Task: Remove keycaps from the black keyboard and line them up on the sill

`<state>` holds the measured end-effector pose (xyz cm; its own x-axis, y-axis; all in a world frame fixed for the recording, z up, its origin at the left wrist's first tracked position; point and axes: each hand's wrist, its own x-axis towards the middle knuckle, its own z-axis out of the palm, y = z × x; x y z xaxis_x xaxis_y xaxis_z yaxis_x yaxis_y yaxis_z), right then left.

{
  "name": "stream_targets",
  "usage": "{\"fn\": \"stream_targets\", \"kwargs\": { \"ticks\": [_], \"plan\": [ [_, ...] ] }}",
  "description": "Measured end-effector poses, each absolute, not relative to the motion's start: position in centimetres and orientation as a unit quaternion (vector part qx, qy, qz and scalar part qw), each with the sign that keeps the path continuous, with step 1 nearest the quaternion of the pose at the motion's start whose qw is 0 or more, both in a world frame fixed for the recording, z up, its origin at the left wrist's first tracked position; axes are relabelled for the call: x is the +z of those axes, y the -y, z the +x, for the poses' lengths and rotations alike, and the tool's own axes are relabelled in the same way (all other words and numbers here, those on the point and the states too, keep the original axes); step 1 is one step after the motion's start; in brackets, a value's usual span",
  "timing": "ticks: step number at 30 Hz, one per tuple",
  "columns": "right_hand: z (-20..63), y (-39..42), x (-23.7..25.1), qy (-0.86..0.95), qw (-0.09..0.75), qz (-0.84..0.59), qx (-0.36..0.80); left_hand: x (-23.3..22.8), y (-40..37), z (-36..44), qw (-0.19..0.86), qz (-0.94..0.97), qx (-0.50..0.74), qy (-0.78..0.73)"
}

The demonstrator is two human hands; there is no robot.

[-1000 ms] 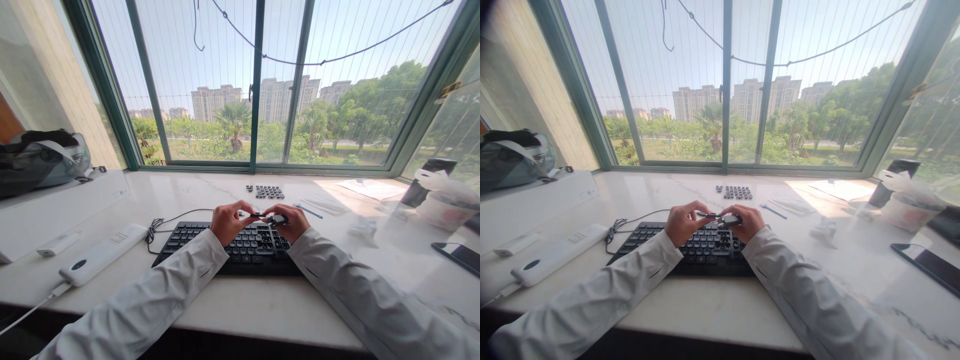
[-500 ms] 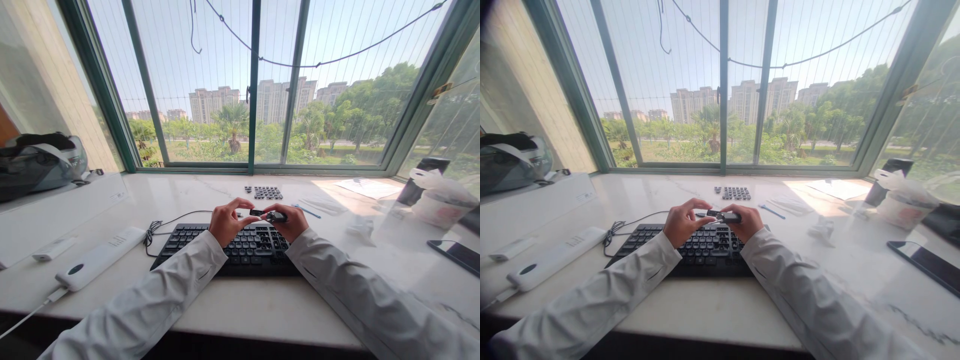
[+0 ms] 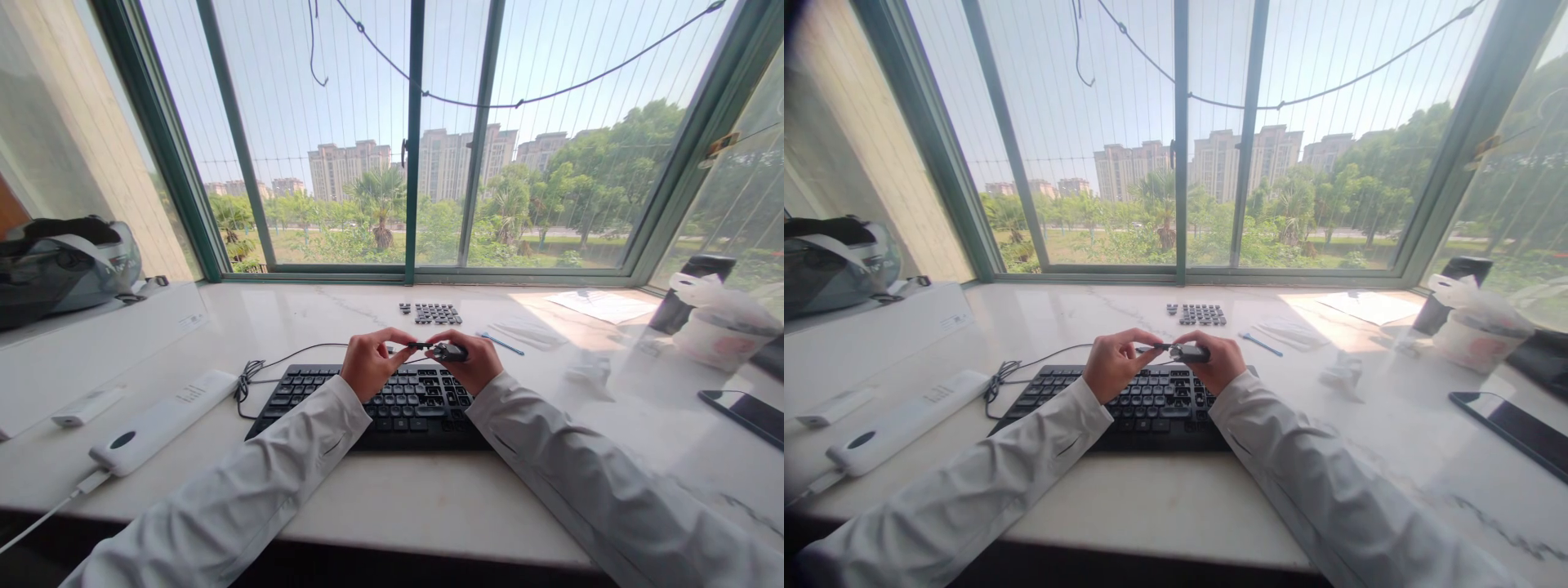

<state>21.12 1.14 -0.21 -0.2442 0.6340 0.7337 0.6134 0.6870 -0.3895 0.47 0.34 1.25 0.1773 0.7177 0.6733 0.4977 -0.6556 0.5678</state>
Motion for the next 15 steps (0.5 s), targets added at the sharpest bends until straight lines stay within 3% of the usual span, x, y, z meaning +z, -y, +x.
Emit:
{"fn": "stream_targets", "kwargs": {
  "ticks": [15],
  "plan": [
    [20.93,-0.95,-0.28,0.786,0.473,-0.398,0.007,0.96,-0.45,0.44,0.154,0.762,0.492,-0.392]
  ]
}}
